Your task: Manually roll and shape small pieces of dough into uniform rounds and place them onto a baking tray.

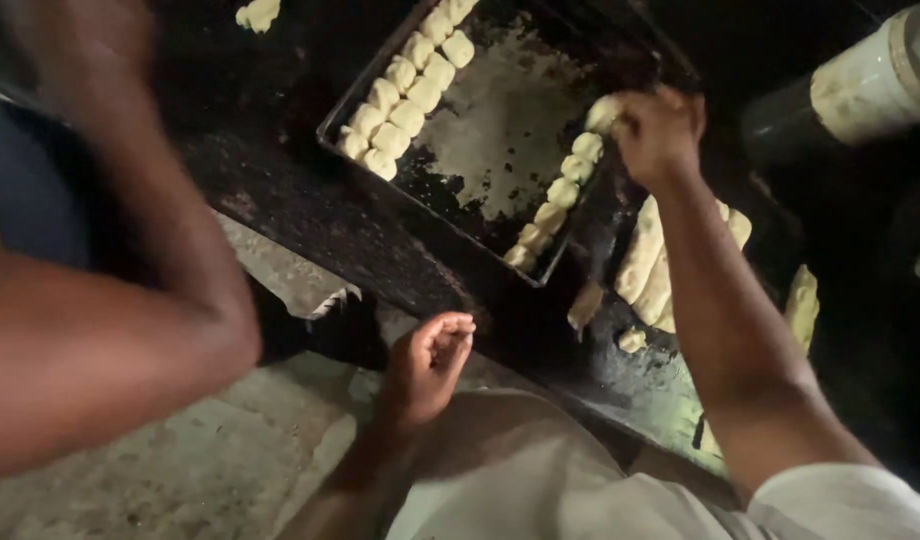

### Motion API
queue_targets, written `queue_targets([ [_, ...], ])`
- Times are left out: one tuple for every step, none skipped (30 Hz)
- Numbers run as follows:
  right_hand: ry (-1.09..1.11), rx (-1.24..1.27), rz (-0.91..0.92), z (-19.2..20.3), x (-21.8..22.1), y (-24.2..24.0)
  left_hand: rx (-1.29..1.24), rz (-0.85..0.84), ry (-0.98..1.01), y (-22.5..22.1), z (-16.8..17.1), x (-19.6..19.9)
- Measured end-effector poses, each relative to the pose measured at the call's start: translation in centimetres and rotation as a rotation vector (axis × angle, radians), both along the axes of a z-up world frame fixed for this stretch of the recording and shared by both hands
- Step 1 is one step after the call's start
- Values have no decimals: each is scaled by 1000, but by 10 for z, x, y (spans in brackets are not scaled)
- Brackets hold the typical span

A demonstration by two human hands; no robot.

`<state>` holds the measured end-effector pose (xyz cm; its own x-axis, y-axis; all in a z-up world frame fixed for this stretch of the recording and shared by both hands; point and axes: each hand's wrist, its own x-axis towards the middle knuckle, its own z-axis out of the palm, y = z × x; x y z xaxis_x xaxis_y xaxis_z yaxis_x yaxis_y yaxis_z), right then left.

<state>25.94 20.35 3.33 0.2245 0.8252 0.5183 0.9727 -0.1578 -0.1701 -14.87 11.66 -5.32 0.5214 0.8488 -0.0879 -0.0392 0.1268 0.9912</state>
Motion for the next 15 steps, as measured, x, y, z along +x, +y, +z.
queue_targets([
  [-5, -3, -1, -15, 22, -4, -3, -1, -5, -1, 2, -7],
  [-35, -102, 18, -28, 45, 1, 65, -19, -32, 3, 3, -12],
  [-67, -200, 36, -41, 68, 6, 134, -38, -58, 7, 5, -17],
  [-59, -204, 43, -41, 65, 15, 130, -32, -50, 10, 10, -20],
  [-57, -281, 51, -40, 63, 22, 43, -29, 69, 12, 14, -21],
  [-67, -357, 42, -34, 69, 22, -42, -42, 172, 15, 18, -16],
  [-72, -360, 32, -31, 71, 29, -44, -52, 165, 15, 25, -14],
  [-109, -510, -13, -29, 69, 41, -117, -79, 192, 19, 32, -16],
  [-146, -660, -59, -27, 68, 53, -190, -106, 219, 22, 40, -17],
  [-143, -659, -68, -19, 59, 51, -188, -114, 219, 24, 44, -17],
  [-128, -734, -116, -11, 50, 49, -182, -167, 290, 27, 48, -17],
  [-112, -800, -160, -2, 40, 53, -168, -213, 361, 34, 52, -17],
  [-110, -790, -163, 1, 38, 56, -158, -215, 362, 35, 44, -17],
  [-102, -810, -177, 4, 36, 58, -154, -185, 255, 33, 36, -17],
  [-94, -830, -191, 6, 33, 59, -149, -156, 147, 30, 28, -17],
])
